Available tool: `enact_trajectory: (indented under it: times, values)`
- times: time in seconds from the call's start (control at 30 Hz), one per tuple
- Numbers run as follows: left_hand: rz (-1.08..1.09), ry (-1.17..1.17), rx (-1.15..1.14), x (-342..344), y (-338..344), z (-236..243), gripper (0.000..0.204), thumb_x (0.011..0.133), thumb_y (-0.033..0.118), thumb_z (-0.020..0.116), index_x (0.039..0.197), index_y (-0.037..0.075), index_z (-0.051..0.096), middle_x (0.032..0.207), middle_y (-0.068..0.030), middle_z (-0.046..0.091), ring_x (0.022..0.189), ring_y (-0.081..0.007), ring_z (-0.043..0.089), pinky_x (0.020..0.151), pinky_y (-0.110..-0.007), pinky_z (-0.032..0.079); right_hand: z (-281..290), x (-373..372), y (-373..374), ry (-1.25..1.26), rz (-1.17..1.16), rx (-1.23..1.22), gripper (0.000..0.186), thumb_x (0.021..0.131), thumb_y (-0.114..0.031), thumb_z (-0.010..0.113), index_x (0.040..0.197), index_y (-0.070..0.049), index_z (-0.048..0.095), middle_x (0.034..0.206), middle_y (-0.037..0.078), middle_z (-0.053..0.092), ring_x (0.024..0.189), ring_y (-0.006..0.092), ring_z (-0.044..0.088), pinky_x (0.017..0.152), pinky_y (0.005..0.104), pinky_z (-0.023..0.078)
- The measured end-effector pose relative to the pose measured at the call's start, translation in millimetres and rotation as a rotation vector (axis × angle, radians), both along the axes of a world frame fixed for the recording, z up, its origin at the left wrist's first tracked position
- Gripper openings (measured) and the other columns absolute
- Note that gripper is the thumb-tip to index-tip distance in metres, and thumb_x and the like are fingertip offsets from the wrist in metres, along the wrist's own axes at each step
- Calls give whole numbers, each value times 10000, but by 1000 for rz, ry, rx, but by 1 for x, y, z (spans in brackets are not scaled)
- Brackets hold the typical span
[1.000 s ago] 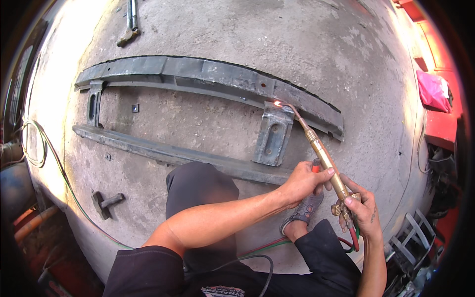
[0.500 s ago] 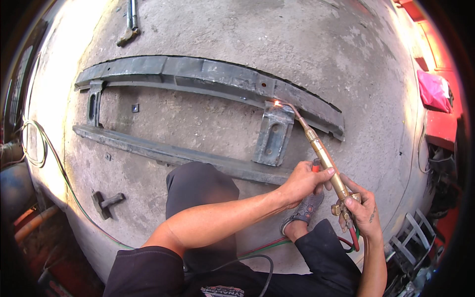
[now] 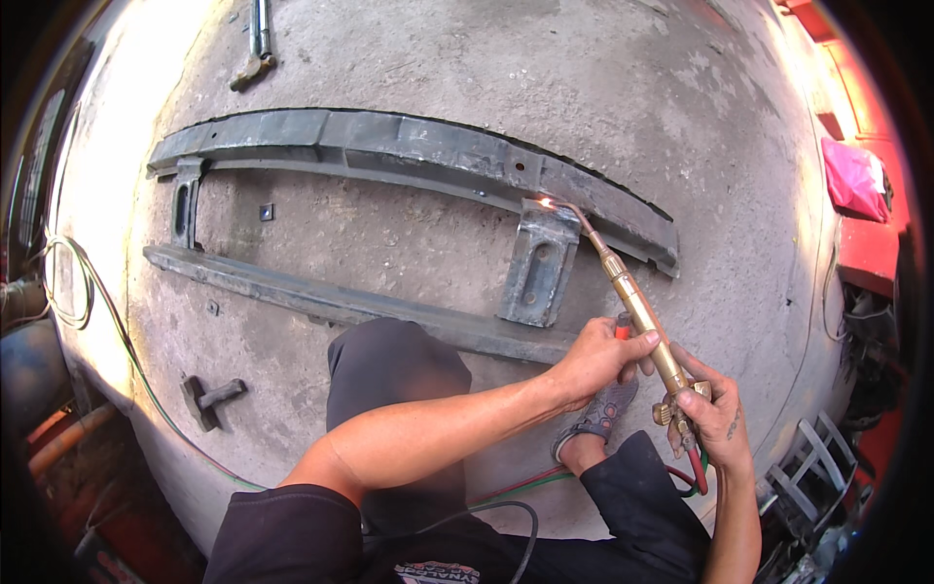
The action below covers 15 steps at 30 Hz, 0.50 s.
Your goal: The person uses a welding torch to heat and weld a metal frame lying on the floor. They move the torch along the seams of the frame, producing sparks as they work.
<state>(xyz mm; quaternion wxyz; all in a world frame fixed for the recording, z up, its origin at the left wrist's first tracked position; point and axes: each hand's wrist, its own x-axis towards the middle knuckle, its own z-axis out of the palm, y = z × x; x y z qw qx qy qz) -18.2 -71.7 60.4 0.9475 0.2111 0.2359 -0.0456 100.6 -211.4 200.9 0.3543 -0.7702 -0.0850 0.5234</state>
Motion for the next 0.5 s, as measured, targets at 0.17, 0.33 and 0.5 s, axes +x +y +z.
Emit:
enact_trajectory:
  times: [0.17, 0.33, 0.5]
  values:
    - [-1, -3, 6, 0, -1, -2, 214, 1046, 227, 686, 1073, 15, 702, 840, -50, 680, 656, -92, 540, 592, -264, 434, 5, 0, 6, 12, 8, -42, 719, 883, -268, 781, 1472, 79, 558, 852, 63, 665, 676, 111, 649, 576, 257, 519]
    - [3, -10, -1, 0, -2, -2, 218, 1046, 228, 686, 1082, 13, 701, 844, -51, 681, 660, -91, 541, 595, -263, 437, 0, 1, -1, -14, 7, -26, 698, 876, -223, 765, 1476, 70, 561, 850, 55, 665, 680, 109, 646, 589, 255, 513]
    - [4, -12, 6, 0, -2, -3, 222, 1047, 226, 683, 1095, 10, 701, 845, -51, 681, 663, -92, 542, 598, -263, 438, 7, -2, 8, 26, -11, -34, 688, 875, -190, 755, 1484, 62, 556, 843, 50, 665, 660, 110, 649, 563, 254, 510]
